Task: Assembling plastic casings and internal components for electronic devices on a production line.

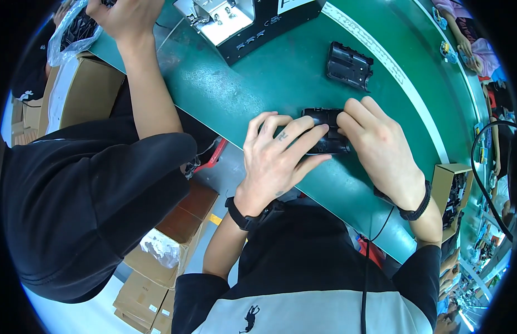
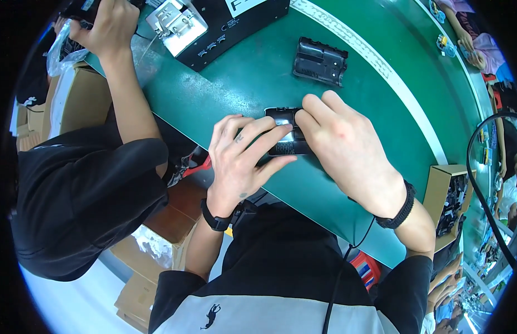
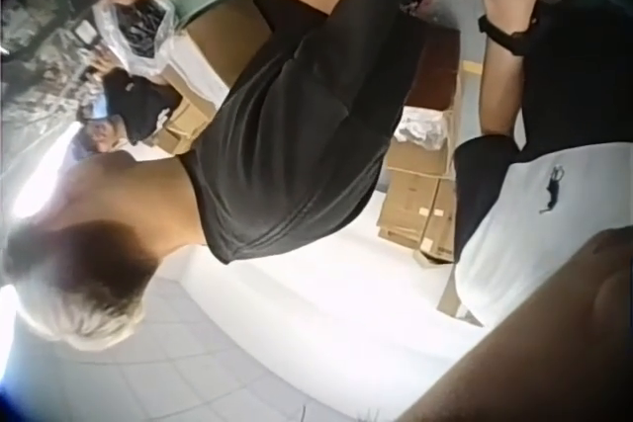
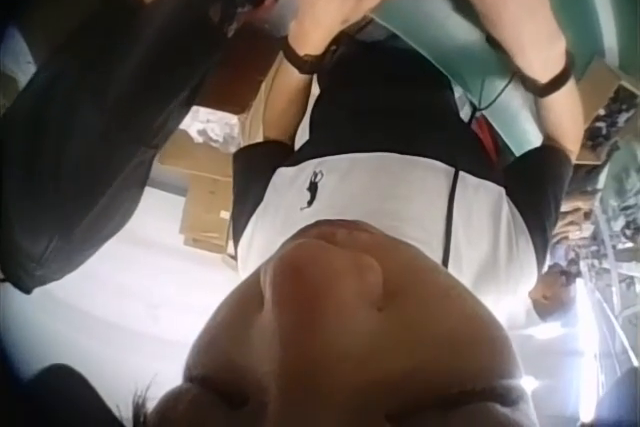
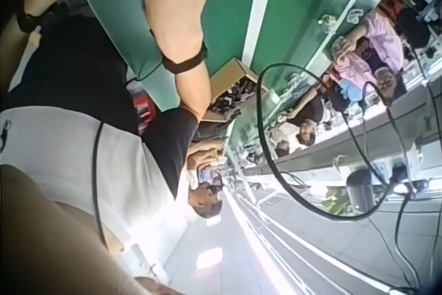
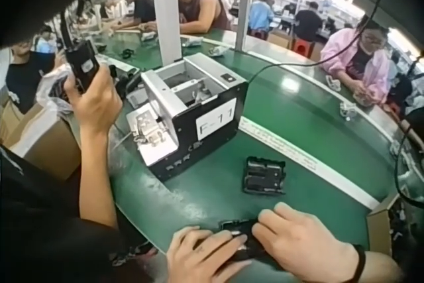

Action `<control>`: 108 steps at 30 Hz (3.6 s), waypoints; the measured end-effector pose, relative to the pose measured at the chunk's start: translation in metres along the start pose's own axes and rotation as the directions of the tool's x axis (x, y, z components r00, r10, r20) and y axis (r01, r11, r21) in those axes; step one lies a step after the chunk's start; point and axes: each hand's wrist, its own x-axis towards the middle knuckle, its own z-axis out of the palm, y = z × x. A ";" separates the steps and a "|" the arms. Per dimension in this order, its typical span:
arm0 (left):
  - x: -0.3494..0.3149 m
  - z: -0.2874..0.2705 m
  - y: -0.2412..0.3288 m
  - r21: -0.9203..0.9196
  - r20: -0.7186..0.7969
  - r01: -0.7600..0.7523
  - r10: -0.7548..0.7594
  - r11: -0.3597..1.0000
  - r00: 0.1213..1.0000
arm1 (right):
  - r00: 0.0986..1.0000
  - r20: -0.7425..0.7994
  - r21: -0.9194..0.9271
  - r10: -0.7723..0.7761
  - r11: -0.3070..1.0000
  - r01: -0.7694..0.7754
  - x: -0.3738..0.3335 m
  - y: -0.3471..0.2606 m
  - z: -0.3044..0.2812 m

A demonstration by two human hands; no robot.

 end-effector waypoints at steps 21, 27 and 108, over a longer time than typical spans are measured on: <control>0.012 0.012 0.013 0.045 0.113 -0.124 0.118 0.991 0.987 | 0.980 -0.109 0.037 0.165 0.986 -0.161 -0.035 -0.004 0.003; 0.016 0.007 0.019 0.031 0.200 -0.097 0.089 0.995 0.976 | 0.661 -0.333 0.137 0.672 0.728 -0.672 -0.196 -0.012 -0.068; 0.001 0.031 0.080 -0.128 0.277 -0.206 0.234 0.970 0.932 | 0.986 -0.055 0.167 0.160 0.975 -0.149 -0.124 0.020 0.000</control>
